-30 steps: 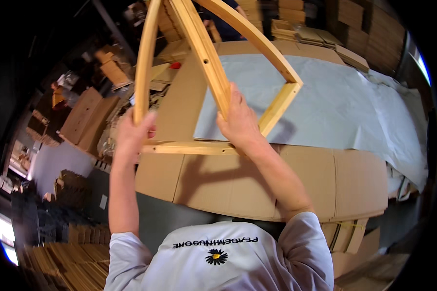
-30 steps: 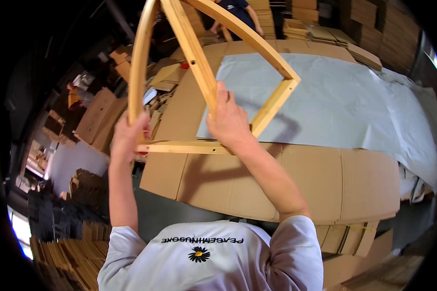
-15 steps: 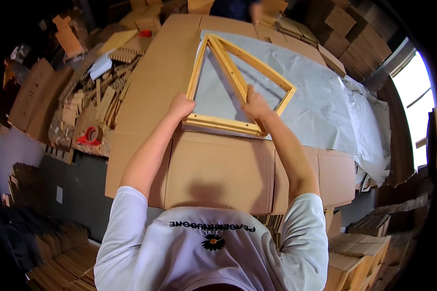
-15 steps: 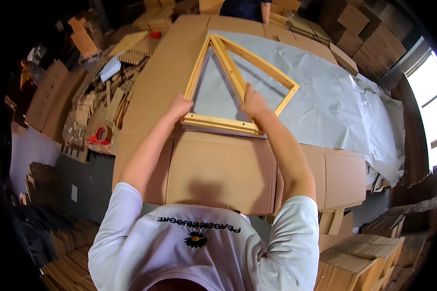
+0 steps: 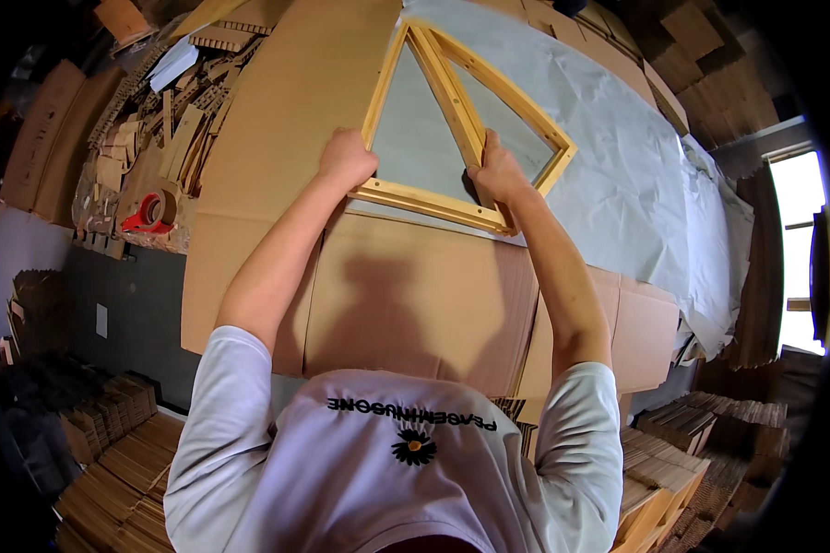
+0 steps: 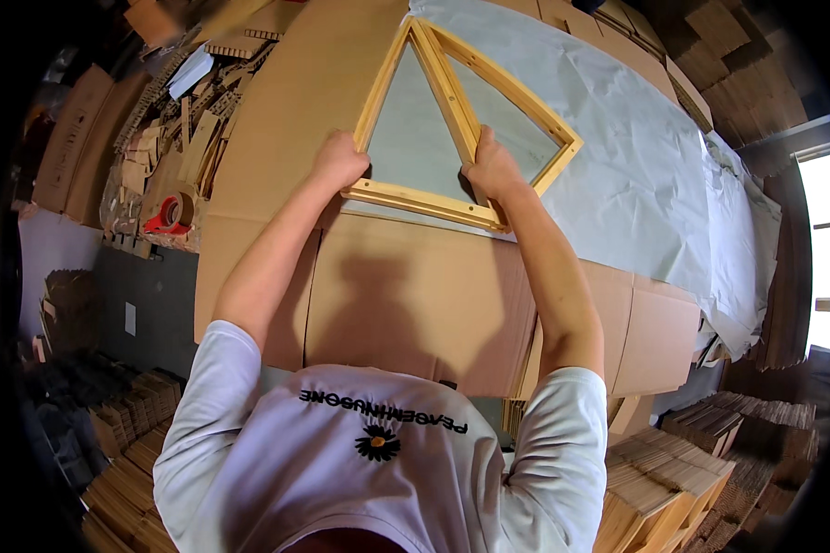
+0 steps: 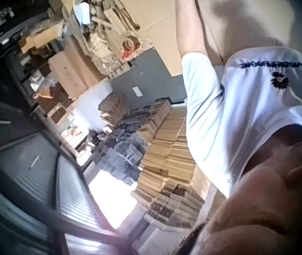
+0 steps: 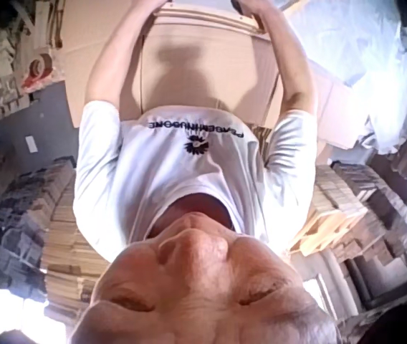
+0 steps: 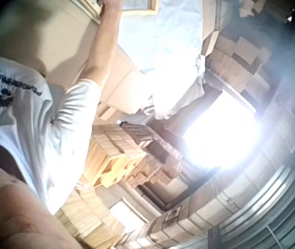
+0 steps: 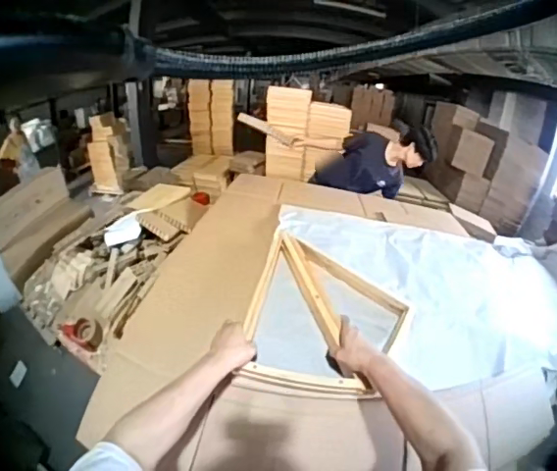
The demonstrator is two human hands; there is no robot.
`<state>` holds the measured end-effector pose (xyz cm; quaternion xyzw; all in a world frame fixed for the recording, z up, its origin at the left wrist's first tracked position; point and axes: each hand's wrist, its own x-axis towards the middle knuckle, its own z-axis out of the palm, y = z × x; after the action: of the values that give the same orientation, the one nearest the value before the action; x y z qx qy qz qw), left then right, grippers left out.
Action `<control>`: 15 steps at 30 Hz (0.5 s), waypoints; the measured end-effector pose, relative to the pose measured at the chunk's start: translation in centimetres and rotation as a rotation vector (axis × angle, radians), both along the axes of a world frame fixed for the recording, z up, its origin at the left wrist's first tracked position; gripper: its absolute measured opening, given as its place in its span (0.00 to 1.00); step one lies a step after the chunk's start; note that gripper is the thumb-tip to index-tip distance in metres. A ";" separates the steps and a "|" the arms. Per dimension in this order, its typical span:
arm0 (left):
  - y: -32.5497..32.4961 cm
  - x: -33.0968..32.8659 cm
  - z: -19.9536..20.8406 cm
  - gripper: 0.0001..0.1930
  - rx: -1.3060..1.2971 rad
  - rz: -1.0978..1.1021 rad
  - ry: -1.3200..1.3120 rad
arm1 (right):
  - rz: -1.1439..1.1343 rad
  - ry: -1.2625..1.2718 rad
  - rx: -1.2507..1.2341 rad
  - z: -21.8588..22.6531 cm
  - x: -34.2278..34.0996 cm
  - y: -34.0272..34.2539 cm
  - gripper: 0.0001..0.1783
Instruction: The person assembles a wooden chair by placing a triangular frame, slatted seat, and backrest onto a cardboard work surface, wrapping each component with protective paper, and stacking them. The person then moves to a stack of gray fabric cushions, unties the bundle, and separates individual cushions.
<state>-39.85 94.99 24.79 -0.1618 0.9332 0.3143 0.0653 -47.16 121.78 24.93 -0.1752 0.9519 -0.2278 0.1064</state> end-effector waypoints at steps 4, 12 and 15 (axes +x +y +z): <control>1.1 -0.3 -2.7 0.17 -0.118 0.021 0.168 | 0.014 -0.034 0.010 0.4 -0.4 0.5 0.44; 0.5 -0.1 -4.3 0.21 -0.150 0.006 0.175 | -0.075 -0.078 -0.117 1.7 -2.1 3.4 0.29; 1.0 0.1 -1.2 0.31 -0.295 0.027 0.331 | -0.012 0.058 -0.170 4.5 -0.6 5.5 0.23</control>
<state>-39.75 96.03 23.58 -0.1281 0.9648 0.1976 -0.1172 -47.78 127.31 29.40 -0.1845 0.9328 -0.3033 0.0620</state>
